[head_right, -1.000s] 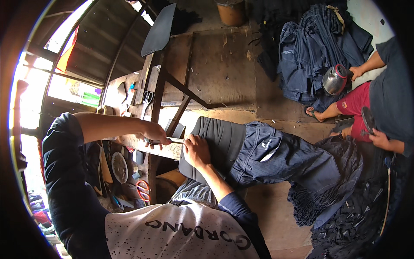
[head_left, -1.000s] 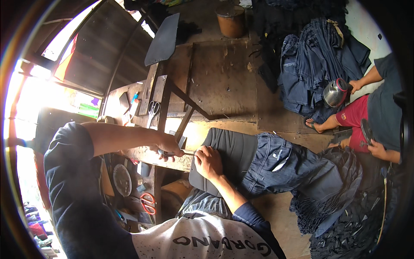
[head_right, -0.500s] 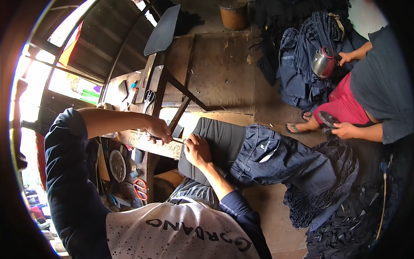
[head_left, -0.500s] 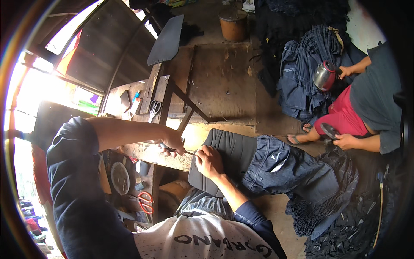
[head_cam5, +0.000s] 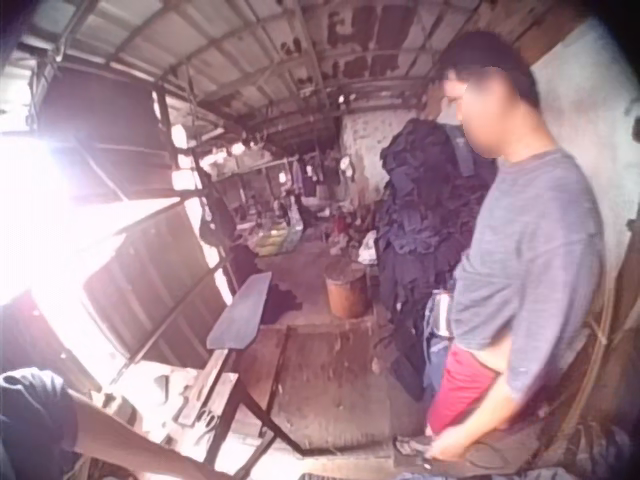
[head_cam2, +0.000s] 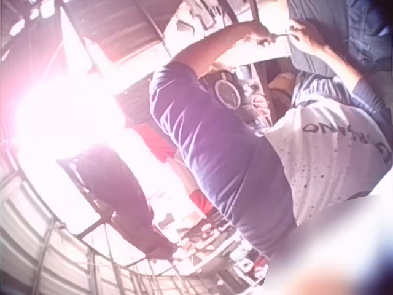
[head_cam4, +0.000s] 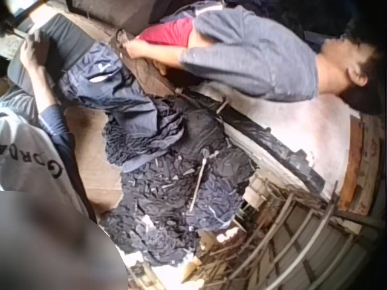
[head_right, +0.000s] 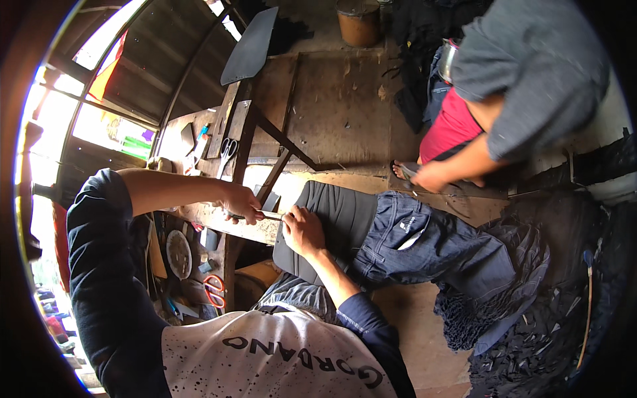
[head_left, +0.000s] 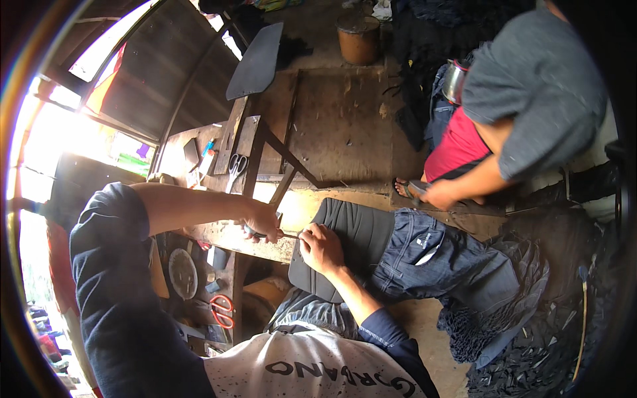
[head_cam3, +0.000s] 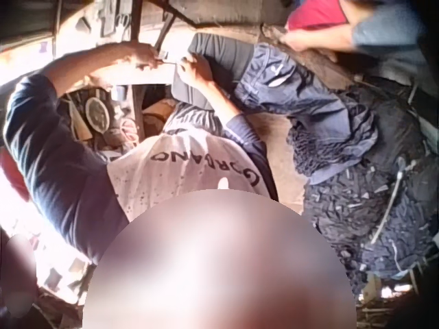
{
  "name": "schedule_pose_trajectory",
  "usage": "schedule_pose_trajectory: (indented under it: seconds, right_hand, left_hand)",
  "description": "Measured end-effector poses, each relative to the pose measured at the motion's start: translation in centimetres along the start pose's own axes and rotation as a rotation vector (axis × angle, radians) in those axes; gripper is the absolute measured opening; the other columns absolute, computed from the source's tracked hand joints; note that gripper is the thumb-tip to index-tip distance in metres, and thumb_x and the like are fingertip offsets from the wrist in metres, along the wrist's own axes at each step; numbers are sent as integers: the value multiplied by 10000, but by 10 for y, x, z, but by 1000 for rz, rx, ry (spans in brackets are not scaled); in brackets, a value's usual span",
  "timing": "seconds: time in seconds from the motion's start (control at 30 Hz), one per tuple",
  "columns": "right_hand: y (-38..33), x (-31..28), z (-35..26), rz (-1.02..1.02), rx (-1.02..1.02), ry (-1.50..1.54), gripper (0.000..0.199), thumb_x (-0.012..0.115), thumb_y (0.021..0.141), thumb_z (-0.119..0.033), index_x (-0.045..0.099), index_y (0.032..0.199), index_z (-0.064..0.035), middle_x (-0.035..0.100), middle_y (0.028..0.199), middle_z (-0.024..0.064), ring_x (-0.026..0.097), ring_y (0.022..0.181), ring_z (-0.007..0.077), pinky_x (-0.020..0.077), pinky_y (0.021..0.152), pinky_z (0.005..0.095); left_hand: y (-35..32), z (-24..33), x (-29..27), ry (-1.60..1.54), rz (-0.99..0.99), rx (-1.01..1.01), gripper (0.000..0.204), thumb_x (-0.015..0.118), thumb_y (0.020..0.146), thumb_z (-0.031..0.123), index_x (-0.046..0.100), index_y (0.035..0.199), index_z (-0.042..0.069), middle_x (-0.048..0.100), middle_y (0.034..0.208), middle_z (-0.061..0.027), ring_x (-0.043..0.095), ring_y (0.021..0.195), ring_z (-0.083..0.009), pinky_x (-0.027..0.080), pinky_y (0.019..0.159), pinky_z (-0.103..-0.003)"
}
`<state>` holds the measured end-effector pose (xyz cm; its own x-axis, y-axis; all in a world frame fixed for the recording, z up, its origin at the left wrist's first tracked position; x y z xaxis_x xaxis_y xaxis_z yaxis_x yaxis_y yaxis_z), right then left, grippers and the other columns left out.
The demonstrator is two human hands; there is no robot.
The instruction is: The person picks up a pair of denim shorts, uses a small stone to rub the fabric surface, then uses a knife to scrape the waistband area. The person continues rubbing the shorts with the stone and places the finished item on a pile.
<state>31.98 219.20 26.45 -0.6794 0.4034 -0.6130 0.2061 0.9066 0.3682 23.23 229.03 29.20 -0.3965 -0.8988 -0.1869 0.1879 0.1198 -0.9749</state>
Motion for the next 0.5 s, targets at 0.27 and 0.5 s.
schedule_pose_trajectory:
  seconds: [0.27,0.5]
  right_hand:
    - [1,-1,3,3,21,37,68,705,814,-96,645,846,-95,619,932,66,627,854,275,527,748,405]
    - [-1,3,2,-17,5,8,70,704,828,-110,637,845,-105,600,915,59,621,856,275,523,745,411]
  left_hand:
    - [-31,62,39,990,198,119,338,697,763,83,689,1094,18,728,933,-158,731,885,-313,586,664,-418]
    - [8,27,-1,327,-115,-8,235,685,881,193,693,1065,47,713,914,-70,654,658,-172,502,505,-321]
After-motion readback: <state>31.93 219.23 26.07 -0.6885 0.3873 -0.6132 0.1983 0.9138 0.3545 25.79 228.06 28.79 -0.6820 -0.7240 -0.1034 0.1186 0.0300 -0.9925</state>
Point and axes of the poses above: each hand's wrist, its own y-axis towards the middle knuckle, its own x-axis out of the palm, z = x × y, the point moved 10 cm from there along y, towards the middle knuckle
